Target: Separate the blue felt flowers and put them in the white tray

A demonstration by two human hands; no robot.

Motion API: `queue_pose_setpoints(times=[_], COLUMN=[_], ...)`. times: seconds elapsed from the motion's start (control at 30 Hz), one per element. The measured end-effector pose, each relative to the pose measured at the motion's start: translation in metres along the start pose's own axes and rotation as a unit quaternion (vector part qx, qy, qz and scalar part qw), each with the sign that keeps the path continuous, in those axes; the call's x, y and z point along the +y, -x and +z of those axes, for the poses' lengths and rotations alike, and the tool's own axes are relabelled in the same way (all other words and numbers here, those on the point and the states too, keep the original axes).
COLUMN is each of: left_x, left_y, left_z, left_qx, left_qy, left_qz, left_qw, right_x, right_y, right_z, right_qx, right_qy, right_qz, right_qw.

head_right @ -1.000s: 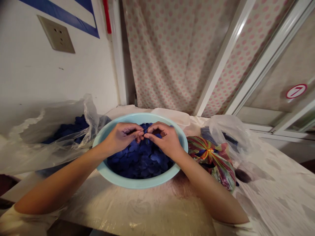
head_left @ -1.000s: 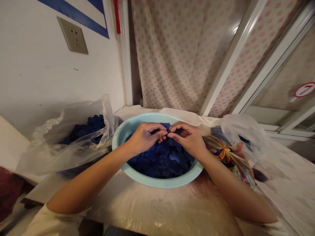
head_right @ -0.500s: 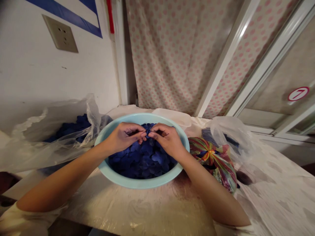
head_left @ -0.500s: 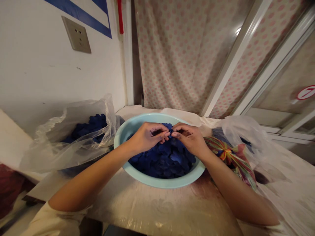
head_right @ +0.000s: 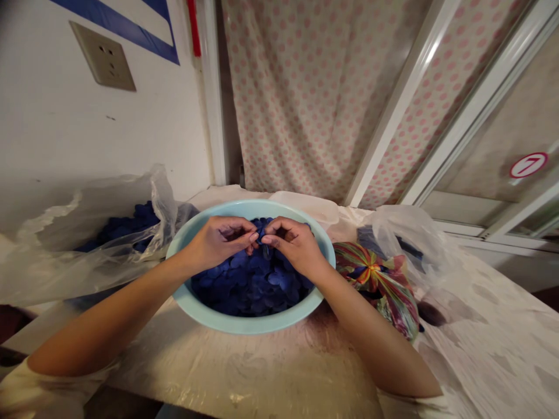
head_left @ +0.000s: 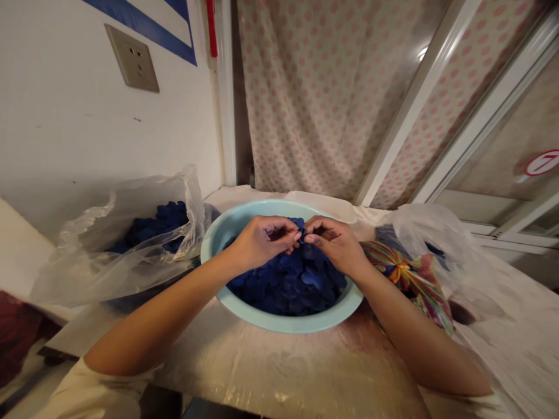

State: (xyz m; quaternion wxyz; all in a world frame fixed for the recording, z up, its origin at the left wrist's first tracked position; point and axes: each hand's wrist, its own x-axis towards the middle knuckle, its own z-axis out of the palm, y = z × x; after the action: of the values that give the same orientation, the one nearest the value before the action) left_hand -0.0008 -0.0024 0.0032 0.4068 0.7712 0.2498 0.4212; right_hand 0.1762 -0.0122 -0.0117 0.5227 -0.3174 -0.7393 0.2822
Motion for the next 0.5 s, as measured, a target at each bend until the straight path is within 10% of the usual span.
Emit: queue_pose_setpoints(times=[0.5], left_x=[0.0013], left_y=[-0.0001], left_z=[-0.0006], left_qx=[0.009], left_qy=[0.032], left_qz=[-0.018], left_qw=[0.999], right_x=[-0.0006], right_y=[0.001], right_z=[-0.0014], right_qx=[0.005], right_qy=[-0.003], right_qz=[0.019], right_qw=[1.0])
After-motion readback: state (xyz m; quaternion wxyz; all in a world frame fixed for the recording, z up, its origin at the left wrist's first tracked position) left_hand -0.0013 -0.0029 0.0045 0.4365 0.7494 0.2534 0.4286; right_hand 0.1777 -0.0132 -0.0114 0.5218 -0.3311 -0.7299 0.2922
